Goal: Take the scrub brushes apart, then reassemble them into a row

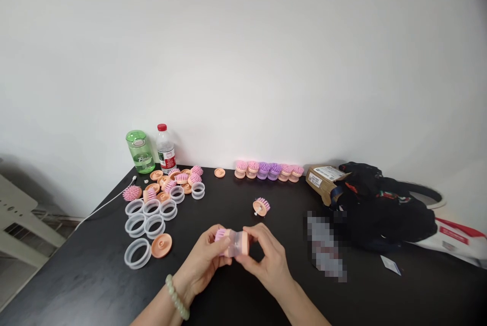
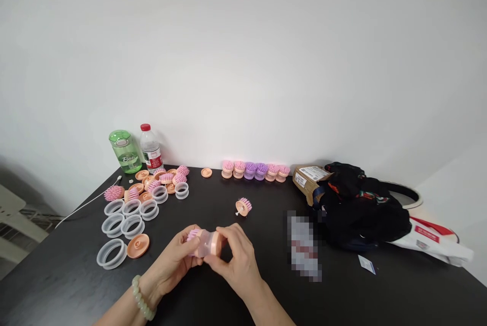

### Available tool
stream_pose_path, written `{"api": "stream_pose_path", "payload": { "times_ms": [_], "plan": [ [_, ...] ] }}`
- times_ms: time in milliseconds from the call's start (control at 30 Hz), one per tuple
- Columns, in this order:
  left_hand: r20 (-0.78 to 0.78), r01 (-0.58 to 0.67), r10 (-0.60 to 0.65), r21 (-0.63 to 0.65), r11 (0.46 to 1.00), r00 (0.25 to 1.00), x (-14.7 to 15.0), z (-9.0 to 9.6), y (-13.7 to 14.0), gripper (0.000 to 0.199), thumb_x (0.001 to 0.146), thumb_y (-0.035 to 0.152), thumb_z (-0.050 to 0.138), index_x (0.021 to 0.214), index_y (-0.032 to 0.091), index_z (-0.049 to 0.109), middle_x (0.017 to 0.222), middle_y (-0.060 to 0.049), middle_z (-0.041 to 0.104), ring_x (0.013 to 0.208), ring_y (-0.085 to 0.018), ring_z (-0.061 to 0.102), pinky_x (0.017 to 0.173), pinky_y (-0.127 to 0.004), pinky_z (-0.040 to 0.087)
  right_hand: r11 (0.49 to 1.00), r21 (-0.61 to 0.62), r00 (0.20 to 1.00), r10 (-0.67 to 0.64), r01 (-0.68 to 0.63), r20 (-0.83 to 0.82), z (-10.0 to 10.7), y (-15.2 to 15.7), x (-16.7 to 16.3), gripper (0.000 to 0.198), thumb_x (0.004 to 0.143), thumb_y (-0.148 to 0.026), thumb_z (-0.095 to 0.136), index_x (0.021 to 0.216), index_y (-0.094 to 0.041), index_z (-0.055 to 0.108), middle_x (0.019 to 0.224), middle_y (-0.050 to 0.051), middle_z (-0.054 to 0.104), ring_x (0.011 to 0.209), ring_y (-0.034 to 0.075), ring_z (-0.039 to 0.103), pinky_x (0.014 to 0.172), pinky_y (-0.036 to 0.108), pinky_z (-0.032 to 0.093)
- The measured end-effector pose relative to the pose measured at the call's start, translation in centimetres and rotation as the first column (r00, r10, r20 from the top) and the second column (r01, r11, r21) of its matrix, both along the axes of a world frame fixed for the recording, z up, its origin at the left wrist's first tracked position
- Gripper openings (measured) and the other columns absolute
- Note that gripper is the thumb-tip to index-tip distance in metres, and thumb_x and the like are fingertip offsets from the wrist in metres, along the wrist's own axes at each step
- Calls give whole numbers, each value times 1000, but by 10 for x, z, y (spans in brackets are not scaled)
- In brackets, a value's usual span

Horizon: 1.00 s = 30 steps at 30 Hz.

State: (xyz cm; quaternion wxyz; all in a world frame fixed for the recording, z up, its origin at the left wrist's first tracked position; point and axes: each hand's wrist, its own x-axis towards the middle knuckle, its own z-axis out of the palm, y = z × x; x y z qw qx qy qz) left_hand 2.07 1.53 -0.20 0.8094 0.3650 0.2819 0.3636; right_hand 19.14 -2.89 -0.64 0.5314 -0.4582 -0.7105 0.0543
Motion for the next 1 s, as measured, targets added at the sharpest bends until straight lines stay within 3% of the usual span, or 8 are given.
{"api": "stream_pose_path", "payload": {
  "times_ms": [133,267,367,467,633,767,867,1000],
  "plan": [
    [-32,-24,31,197,980,999,-1,4,-4,39,63,33,89,87,17,63,73,3,58,64,-8,48,59,-20,42,990,-140,996,-28,16,-86,-9,3,-2,24,86,-44,64,82,-21,57,63,-4,58,48,11,56,44,21,48],
    [-74,-28,51,281,959,996,-3,3,-2,44,62,32,88,95,18,63,79,3,59,71,-10,50,66,-21,41,992,-129,996,-17,6,-84,-10,3,-2,30,85,-50,63,88,-21,57,68,-3,59,56,13,59,52,22,51],
    [-132,-38,84,321,946,988,-3,3,0,38,67,36,85,92,18,62,75,3,58,68,-10,49,64,-22,41,993,-114,998,20,-27,-61,-7,2,0,37,87,-56,62,98,-20,59,76,0,61,62,14,61,58,24,53],
    [-160,-46,98,302,952,982,0,3,-1,36,73,46,79,84,16,60,70,2,57,62,-10,49,56,-22,41,989,-126,996,74,-81,-56,-4,1,2,45,89,-62,57,109,-21,58,81,1,62,68,16,63,63,25,55],
    [-99,-78,89,112,991,991,3,2,-2,43,81,58,68,82,16,57,67,1,58,57,-10,54,50,-20,40,976,-167,990,136,-139,-29,-3,0,5,58,92,-64,48,132,-22,49,100,8,64,85,20,65,73,31,58],
    [-137,-56,82,183,982,987,2,2,-2,39,79,51,73,86,15,60,71,0,59,61,-10,53,54,-20,41,975,-200,995,102,-96,19,-7,0,7,49,95,-56,50,132,-23,51,96,6,64,80,19,64,71,30,57],
    [-147,-78,125,286,955,981,0,3,-1,37,74,44,79,93,17,62,77,1,59,67,-10,51,60,-21,43,981,-175,996,90,-84,27,-8,2,9,45,95,-52,54,130,-23,53,99,7,64,80,19,64,71,31,57],
    [-215,-83,171,365,927,961,2,-1,0,39,75,49,77,89,17,61,71,2,58,62,-10,49,55,-21,41,991,-26,988,131,-130,87,-4,4,10,43,94,-45,60,129,-22,54,106,10,64,90,22,62,80,37,57]
  ]
}}
